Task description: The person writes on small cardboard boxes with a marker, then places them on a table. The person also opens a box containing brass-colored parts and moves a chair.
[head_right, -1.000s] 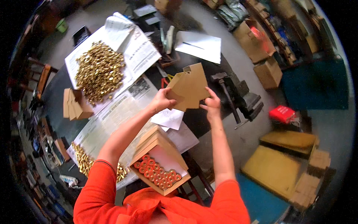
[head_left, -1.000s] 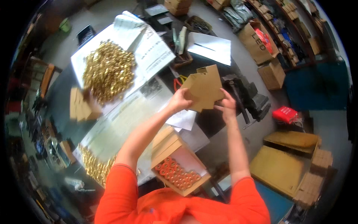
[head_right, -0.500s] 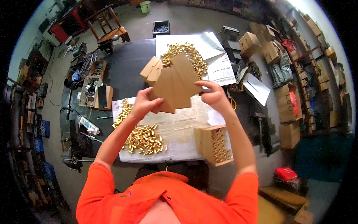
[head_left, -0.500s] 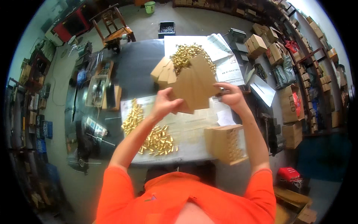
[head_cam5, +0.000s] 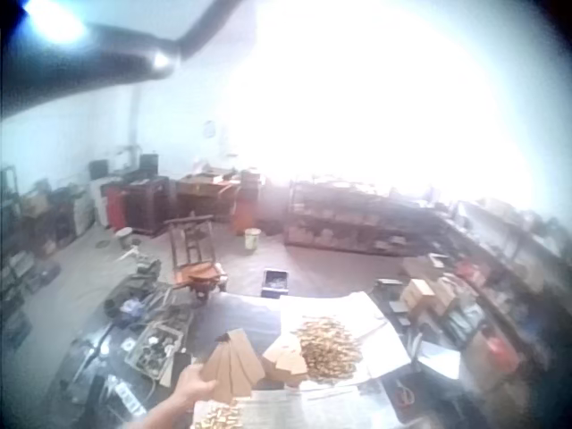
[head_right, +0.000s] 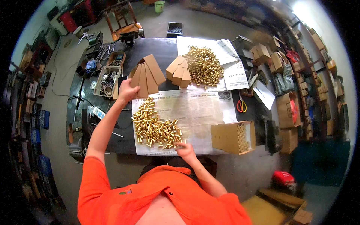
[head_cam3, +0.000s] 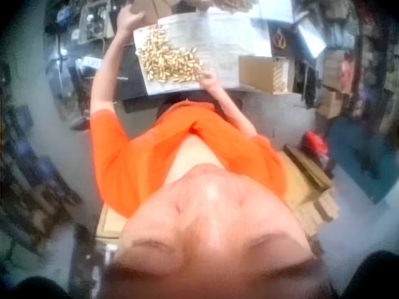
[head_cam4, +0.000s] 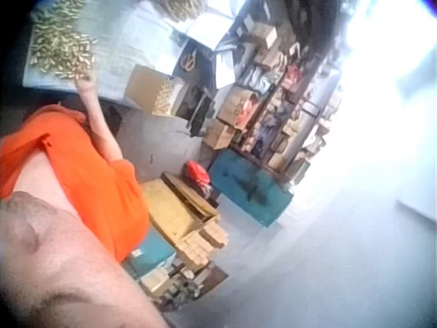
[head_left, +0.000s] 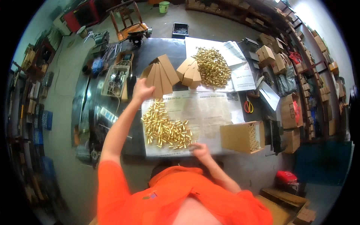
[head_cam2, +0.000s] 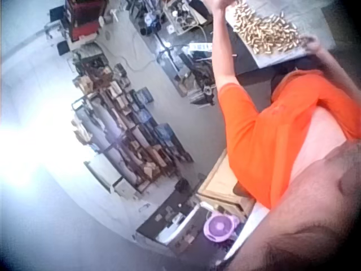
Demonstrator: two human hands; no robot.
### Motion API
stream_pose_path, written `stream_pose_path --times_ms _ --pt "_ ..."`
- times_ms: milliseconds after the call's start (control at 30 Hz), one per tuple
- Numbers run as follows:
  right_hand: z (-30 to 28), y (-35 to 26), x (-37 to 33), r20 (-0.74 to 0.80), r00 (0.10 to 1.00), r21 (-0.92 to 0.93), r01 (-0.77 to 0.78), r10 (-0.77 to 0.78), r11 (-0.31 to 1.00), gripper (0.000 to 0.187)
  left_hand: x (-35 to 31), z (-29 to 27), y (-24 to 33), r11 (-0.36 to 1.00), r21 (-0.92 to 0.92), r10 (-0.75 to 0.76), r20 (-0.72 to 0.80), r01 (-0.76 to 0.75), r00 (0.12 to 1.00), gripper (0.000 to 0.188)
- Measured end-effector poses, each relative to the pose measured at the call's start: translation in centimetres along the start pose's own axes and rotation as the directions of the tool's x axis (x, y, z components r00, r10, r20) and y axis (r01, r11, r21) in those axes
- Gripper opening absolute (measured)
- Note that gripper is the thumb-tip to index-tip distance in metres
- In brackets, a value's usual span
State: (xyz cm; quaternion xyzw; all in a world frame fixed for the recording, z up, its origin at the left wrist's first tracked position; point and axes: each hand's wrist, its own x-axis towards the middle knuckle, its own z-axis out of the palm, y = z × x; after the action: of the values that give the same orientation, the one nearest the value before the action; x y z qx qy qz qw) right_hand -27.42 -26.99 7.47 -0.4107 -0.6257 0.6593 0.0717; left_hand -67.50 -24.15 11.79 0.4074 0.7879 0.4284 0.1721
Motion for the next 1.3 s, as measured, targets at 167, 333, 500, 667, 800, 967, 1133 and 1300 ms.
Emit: stream_pose_path --times_ms 167,333,500,667,800,967,1133,1300 --pt "-1.3 4.2 -3.0 -0.038 0.999 -0.173 -0.031 0.025 0.984 0.037 5.6 1.8 0.9 0.868 0.495 -0.037 -0.033 0.049 0.999 0.035" --pt "-3.0 4.9 -0.3 -0.065 0.992 -0.209 -0.12 0.108 0.971 0.037 10.0 5.5 -1.5 0.843 0.517 0.215 -0.07 -0.149 0.974 0.036" --pt "-3.4 3.3 2.7 0.052 0.998 -0.261 -0.025 0.04 0.965 0.037 3.4 3.5 -0.1 0.946 0.138 0.273 0.15 -0.294 0.95 0.035" --pt "1.1 -0.4 5.2 0.194 0.981 -0.422 0.071 0.013 0.904 0.039 -12.1 -6.4 1.5 0.955 0.274 0.072 0.166 -0.116 0.983 0.029" --pt "6.9 -3.8 6.1 0.432 0.902 -0.498 0.234 0.005 0.835 0.04 -25.2 -14.6 0.0 0.949 0.013 -0.309 -0.157 0.315 0.938 0.025" --pt "15.0 -4.8 3.8 0.642 0.767 -0.47 0.413 -0.02 0.78 0.04 -39.5 -21.9 -1.1 0.862 -0.227 -0.507 -0.424 0.454 0.751 0.02" --pt "20.6 0.1 0.7 0.711 0.685 -0.555 0.404 0.162 0.727 0.031 -53.7 -24.5 -4.8 0.825 -0.353 -0.565 -0.521 0.441 0.64 0.024" --pt "24.3 2.5 -4.4 0.635 0.676 -0.687 0.274 0.373 0.673 0.015 -66.3 -23.1 -9.1 0.628 -0.095 -0.764 -0.262 0.772 0.589 0.033"
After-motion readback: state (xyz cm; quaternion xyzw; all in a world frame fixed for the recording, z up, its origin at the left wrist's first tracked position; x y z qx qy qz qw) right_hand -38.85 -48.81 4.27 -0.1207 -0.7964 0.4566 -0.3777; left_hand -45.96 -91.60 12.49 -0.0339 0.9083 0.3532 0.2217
